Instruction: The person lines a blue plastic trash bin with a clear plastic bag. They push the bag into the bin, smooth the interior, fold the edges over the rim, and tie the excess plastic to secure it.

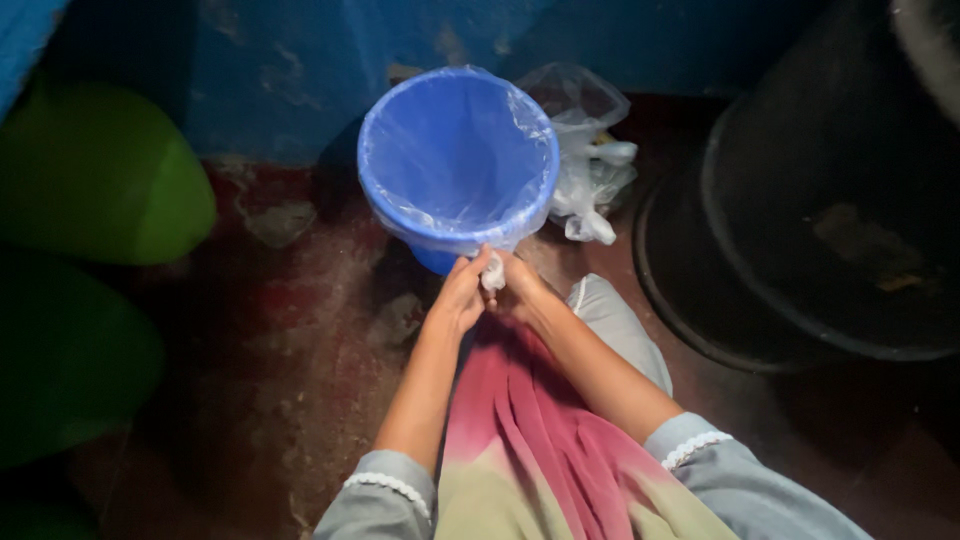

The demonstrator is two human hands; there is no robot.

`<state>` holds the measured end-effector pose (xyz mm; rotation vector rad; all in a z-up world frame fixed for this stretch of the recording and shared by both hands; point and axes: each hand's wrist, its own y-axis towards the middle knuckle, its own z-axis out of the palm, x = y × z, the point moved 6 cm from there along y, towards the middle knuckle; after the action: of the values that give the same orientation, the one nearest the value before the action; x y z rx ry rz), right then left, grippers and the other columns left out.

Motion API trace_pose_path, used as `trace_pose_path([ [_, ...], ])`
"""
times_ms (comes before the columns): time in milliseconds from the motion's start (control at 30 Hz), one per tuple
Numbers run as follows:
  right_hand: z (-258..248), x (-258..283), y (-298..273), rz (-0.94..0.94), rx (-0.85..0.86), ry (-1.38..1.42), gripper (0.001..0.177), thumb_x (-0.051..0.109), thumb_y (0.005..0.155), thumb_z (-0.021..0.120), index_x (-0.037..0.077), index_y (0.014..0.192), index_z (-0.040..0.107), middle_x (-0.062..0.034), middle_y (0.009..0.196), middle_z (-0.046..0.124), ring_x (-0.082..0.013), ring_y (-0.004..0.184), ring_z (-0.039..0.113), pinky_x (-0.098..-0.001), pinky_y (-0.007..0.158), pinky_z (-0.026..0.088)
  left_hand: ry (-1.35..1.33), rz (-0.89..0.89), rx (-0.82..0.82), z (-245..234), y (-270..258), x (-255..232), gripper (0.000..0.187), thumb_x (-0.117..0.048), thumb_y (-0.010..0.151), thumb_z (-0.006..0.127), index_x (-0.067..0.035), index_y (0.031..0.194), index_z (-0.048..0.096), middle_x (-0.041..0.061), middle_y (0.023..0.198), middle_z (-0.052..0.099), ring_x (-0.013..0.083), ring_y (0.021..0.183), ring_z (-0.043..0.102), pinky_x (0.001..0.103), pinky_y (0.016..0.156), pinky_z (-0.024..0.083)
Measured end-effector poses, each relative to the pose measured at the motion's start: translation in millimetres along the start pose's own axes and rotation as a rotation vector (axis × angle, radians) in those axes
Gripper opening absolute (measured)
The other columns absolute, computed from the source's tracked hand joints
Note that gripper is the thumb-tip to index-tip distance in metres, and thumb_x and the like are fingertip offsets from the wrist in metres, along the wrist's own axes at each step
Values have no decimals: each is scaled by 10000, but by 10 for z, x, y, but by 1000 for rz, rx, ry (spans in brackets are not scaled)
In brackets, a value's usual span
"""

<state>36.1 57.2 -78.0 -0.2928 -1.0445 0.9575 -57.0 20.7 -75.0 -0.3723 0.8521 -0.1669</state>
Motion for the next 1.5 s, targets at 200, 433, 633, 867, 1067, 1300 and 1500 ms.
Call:
trace_pose_path([
  [200,-118,54,-653,-6,-131,-175,275,386,974,588,130,1016,679,-2,817,693,-130,667,623,-299,587,508,-16,-5,14,8,11,88,283,-295,965,663,-55,1109,705,57,874,713,168,731,684,333,607,549],
  [433,90,553,-775,-804,-194,-732,462,365,908,718,-22,1160,699,-135,990,774,-229,865,746,-353,750,603,900,556,-609,150,-105,-184,237,-181,943,632,21,1049,699,219,966,746,396,926,713,498,794,545],
  [633,602,488,-824,-634,-305,-992,531,434,838,673,-28,1096,717,-251,938,757,-352,855,756,-431,777,562,1111,577,-772,226,-530,-352,291,-275,940,601,-4,1016,676,261,964,715,487,941,655,584,817,495],
  [867,707,510,-794,-614,-401,-985,490,342,854,726,-104,1056,694,-299,973,729,-366,917,738,-446,819,564,1347,720,-385,419,-824,-489,216,-145,833,625,-11,994,677,260,974,703,487,872,667,567,774,532],
  [1067,511,277,-585,-483,-472,-662,389,205,803,703,-64,1084,704,-237,978,759,-299,881,744,-428,784,571,1407,564,-310,573,-1051,-576,239,-134,789,679,55,935,676,277,954,690,510,907,649,570,803,523],
  [1300,-198,275,-58,-707,-568,-815,264,125,856,651,13,1052,788,-178,893,787,-253,785,759,-389,727,571,1227,662,-129,709,-1296,-730,244,-151,805,687,-18,993,767,200,1070,753,389,898,712,483,792,576],
  [1500,-449,61,312,-460,-173,-298,216,-7,860,635,-50,1038,749,-180,914,773,-286,762,741,-411,677,605,523,183,-435,-57,-673,-133,314,-297,970,578,-88,1175,690,62,1034,720,186,892,694,410,721,591],
])
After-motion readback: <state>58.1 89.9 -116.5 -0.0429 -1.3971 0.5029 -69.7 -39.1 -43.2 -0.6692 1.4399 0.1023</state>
